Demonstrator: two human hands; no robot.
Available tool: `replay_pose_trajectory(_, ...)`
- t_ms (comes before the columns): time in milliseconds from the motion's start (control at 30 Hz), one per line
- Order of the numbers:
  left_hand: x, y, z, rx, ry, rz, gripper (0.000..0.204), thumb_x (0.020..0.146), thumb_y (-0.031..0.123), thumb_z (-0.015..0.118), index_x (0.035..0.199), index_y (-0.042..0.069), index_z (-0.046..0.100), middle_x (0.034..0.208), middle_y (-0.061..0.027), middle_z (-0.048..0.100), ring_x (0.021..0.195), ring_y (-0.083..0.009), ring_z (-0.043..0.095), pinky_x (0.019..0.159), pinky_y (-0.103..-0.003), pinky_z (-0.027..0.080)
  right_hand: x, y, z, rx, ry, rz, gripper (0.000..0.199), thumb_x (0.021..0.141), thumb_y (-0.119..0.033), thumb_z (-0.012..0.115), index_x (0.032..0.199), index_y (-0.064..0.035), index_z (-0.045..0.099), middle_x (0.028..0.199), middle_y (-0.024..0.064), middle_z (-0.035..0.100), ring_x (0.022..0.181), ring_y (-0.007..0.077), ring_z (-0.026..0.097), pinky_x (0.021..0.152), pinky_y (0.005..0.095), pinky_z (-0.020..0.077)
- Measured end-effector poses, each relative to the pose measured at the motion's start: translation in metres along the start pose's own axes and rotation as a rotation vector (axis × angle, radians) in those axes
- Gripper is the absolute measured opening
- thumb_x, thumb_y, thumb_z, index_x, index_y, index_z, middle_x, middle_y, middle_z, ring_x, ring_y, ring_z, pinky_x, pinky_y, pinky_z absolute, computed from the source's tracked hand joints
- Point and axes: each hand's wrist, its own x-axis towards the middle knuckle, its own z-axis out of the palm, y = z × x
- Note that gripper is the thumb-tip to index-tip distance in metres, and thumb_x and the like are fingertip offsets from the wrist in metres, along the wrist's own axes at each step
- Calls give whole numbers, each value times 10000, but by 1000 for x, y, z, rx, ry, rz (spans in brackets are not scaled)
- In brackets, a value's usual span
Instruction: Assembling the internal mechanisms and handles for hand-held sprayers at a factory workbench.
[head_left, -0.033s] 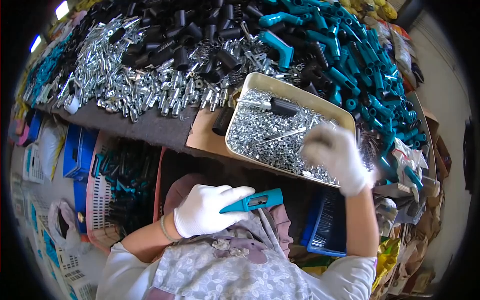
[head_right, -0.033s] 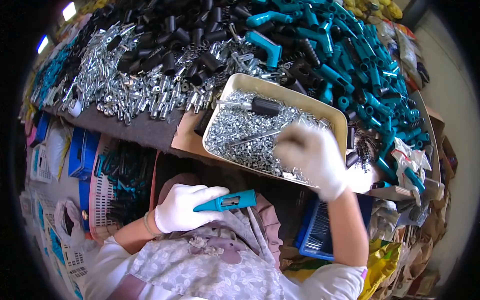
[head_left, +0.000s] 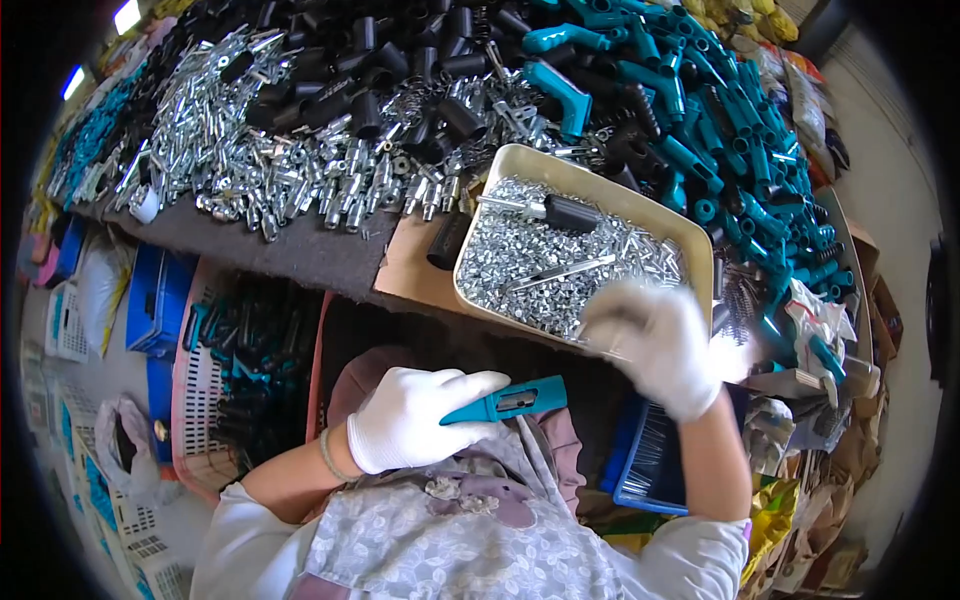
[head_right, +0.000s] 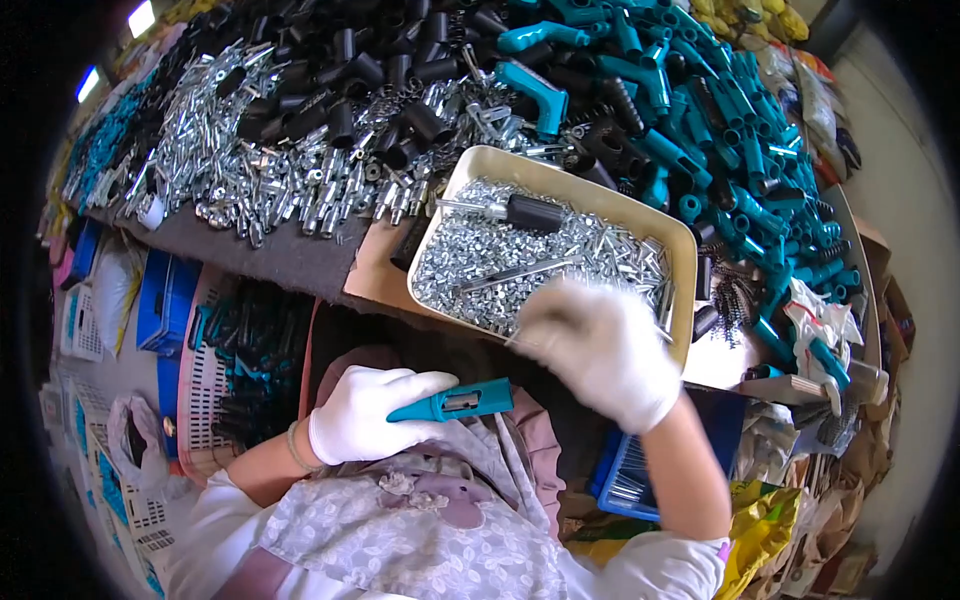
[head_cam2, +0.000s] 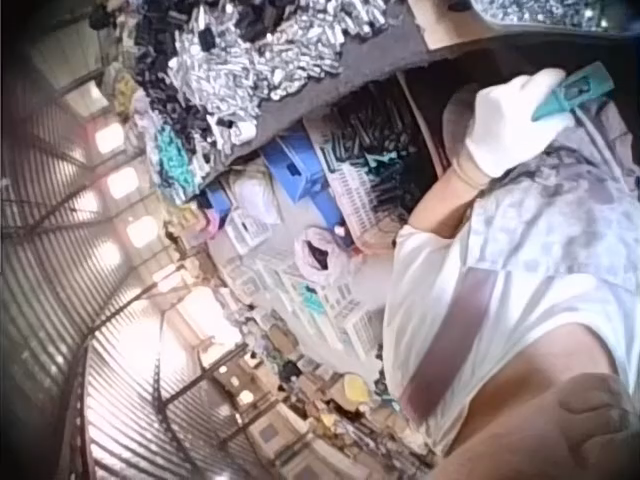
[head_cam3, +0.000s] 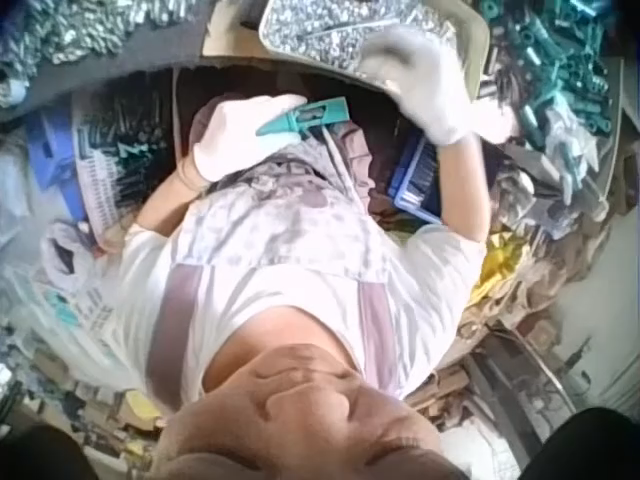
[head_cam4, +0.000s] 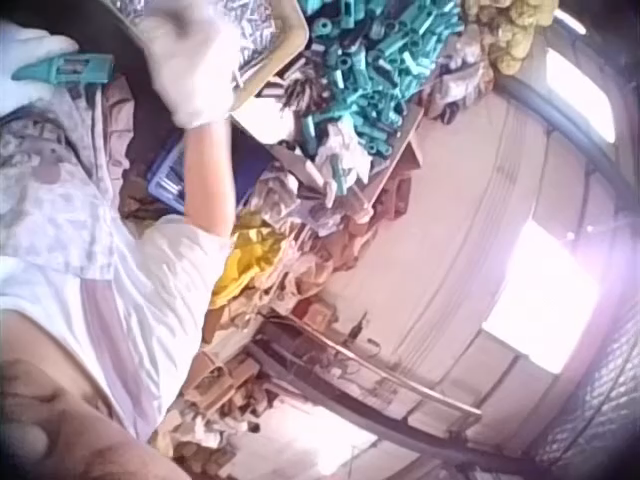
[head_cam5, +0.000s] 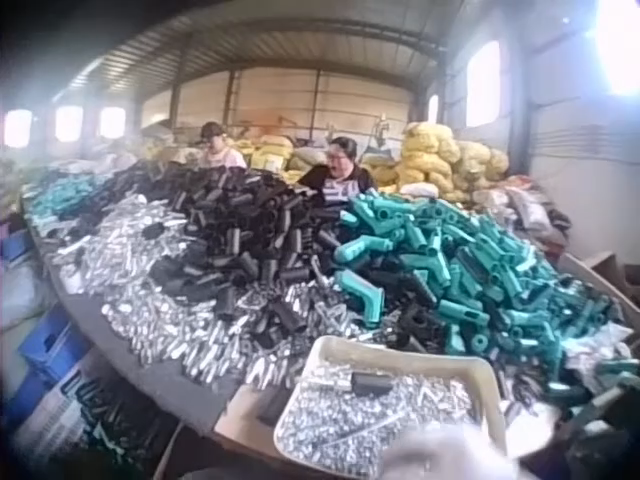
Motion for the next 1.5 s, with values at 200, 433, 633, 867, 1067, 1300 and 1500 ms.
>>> replay_pose_trajectory(200, -4, 0, 0, -33, 39, -19, 432, 774, 270, 786, 1139, 81, 655, 816, -106, 680, 672, -287, 681, 574, -360, 537, -21, -4, 68, 57, -28, -379, 132, 698, -136, 783, 809, -119, 712, 918, 37, 647, 826, 257, 623, 750, 376, 502)
replay_pose_trajectory(433, -6, -1, -6, -11, 30, -11, 414, 774, 274, 785, 1123, 87, 662, 815, -98, 687, 679, -276, 688, 577, -357, 538, -25, -10, 80, -143, 84, -610, 309, 608, -132, 843, 871, -133, 679, 933, 16, 639, 812, 248, 625, 693, 361, 516)
replay_pose_trajectory(633, -5, 4, -21, 53, -67, -6, 361, 778, 284, 773, 1073, 108, 663, 741, -86, 651, 642, -279, 670, 548, -375, 520, -31, -14, 60, 45, 94, -430, 272, 656, -132, 844, 878, -96, 690, 907, 55, 672, 768, 243, 651, 687, 354, 521)
replay_pose_trajectory(867, 0, 4, -22, 95, -135, 3, 320, 794, 286, 747, 1050, 117, 658, 731, -84, 638, 634, -287, 655, 559, -380, 513, -39, -2, 78, 60, 114, -317, 201, 731, -148, 798, 899, -95, 702, 928, 63, 669, 827, 268, 642, 725, 359, 523)
replay_pose_trajectory(1067, -3, 6, -26, 194, -251, -85, 352, 783, 324, 768, 1053, 120, 671, 752, -89, 650, 655, -291, 663, 572, -384, 518, -44, 8, 94, 152, 119, -290, 191, 740, -86, 785, 910, -68, 699, 945, 77, 673, 832, 257, 648, 738, 343, 533)
replay_pose_trajectory(1300, -4, 9, -23, 156, -257, -70, 294, 832, 333, 709, 1021, 121, 633, 734, -87, 652, 642, -297, 664, 569, -396, 521, -45, 2, 95, -160, 132, -513, 258, 655, -151, 793, 880, -87, 684, 921, 42, 640, 860, 254, 616, 778, 375, 505)
replay_pose_trajectory(1500, -4, 12, -21, 149, -240, -61, 345, 794, 323, 745, 1057, 116, 658, 752, -89, 666, 643, -285, 672, 573, -387, 524, -46, -13, 82, -135, -63, -184, 230, 671, -155, 798, 801, -52, 638, 934, 75, 638, 843, 298, 620, 743, 394, 521)
